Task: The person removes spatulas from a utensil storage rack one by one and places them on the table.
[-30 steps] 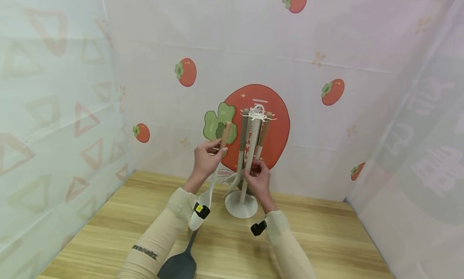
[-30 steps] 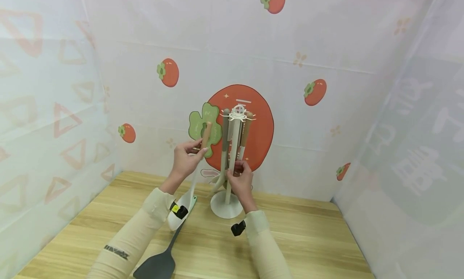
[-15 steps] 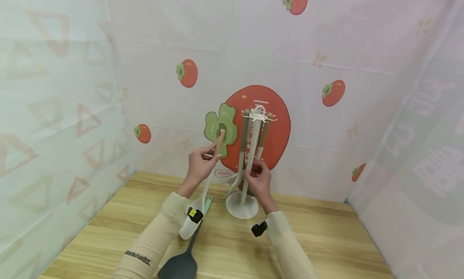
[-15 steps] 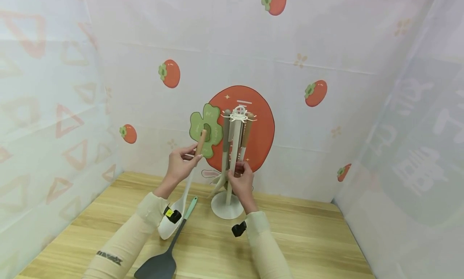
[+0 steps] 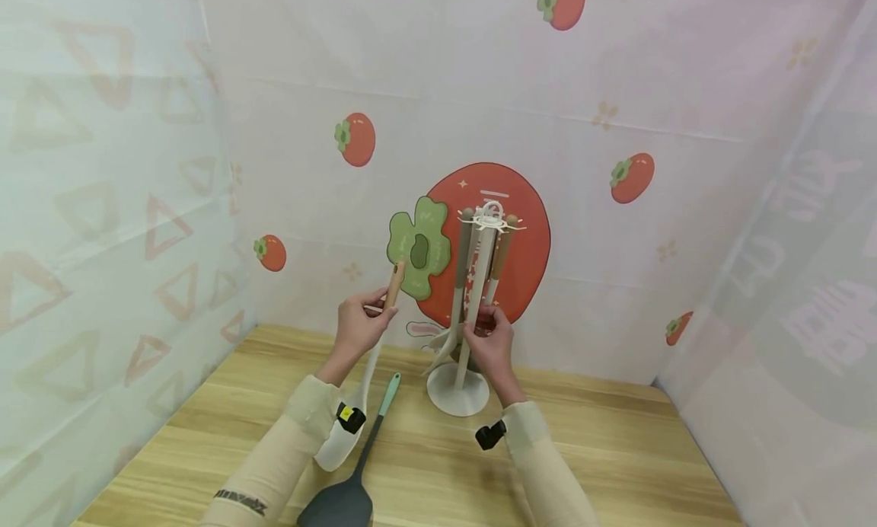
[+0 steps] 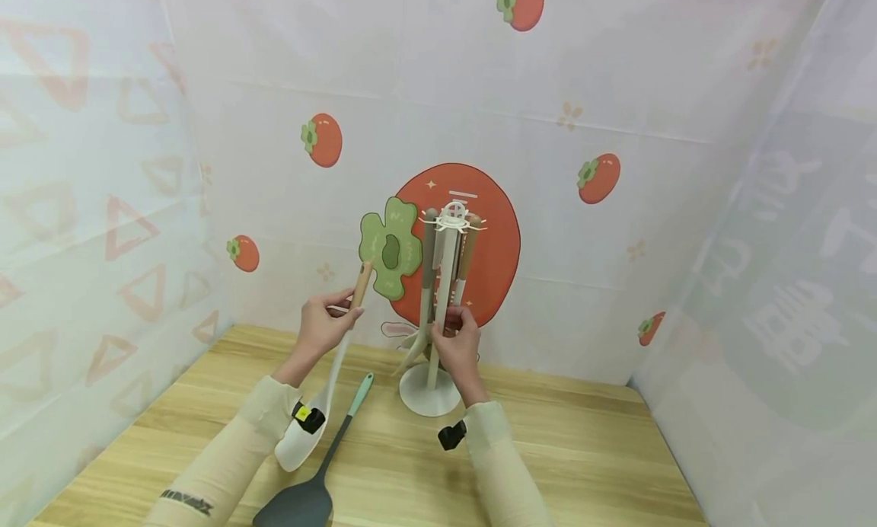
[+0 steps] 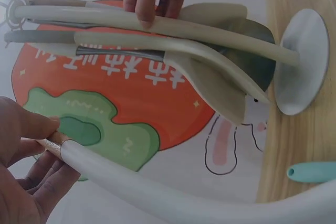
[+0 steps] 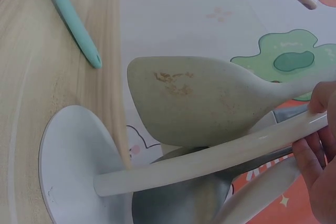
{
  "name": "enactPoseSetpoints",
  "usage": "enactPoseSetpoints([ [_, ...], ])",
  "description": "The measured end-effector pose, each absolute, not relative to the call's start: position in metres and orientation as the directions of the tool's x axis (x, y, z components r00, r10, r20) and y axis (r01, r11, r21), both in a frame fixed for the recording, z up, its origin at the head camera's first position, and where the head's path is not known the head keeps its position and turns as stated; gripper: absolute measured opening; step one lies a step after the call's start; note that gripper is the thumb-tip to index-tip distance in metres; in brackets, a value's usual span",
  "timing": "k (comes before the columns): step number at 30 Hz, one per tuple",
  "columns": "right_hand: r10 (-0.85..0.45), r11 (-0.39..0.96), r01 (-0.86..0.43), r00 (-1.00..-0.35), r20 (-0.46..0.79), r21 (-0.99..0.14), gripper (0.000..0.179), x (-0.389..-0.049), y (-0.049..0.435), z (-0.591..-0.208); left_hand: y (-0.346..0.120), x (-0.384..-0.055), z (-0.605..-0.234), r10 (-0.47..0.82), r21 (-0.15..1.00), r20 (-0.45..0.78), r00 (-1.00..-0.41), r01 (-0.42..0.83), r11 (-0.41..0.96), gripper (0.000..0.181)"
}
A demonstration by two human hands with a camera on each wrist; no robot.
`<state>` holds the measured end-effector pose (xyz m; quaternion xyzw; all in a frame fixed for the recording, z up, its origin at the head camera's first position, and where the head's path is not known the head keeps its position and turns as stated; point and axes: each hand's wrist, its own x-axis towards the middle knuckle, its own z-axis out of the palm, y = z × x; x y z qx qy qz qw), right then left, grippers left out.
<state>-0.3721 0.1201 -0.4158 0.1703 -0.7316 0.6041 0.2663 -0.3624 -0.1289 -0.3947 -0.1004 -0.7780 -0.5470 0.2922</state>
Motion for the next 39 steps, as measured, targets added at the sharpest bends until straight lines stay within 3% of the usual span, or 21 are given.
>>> enactPoseSetpoints([
  [17, 0.093, 0.217, -0.542, -0.816, 0.57, -0.812, 0.026, -0.368, 0.119, -0.412, -0.159, -0.363, -0.426, -0.174, 0.808, 0.495, -0.852, 0.377, 0.454, 0.039],
  [27, 0.132, 0.2, -0.54, -0.812, 0.569, -0.817, 0.025, -0.399, 0.122, -0.441, -0.17, -0.355, -0.435, -0.157, 0.813, 0.457, -0.876, 0.339, 0.474, 0.04],
  [34, 0.089, 0.223, -0.557, -0.806, 0.585, -0.8, 0.025, -0.365, 0.118, -0.411, -0.176, -0.351, -0.443, -0.16, 0.823, 0.428, -0.889, 0.311, 0.475, 0.04],
  [39, 0.094, 0.219, -0.561, -0.803, 0.589, -0.799, 0.025, -0.366, 0.118, -0.413, -0.179, -0.347, -0.447, -0.149, 0.818, 0.417, -0.897, 0.298, 0.492, 0.04],
])
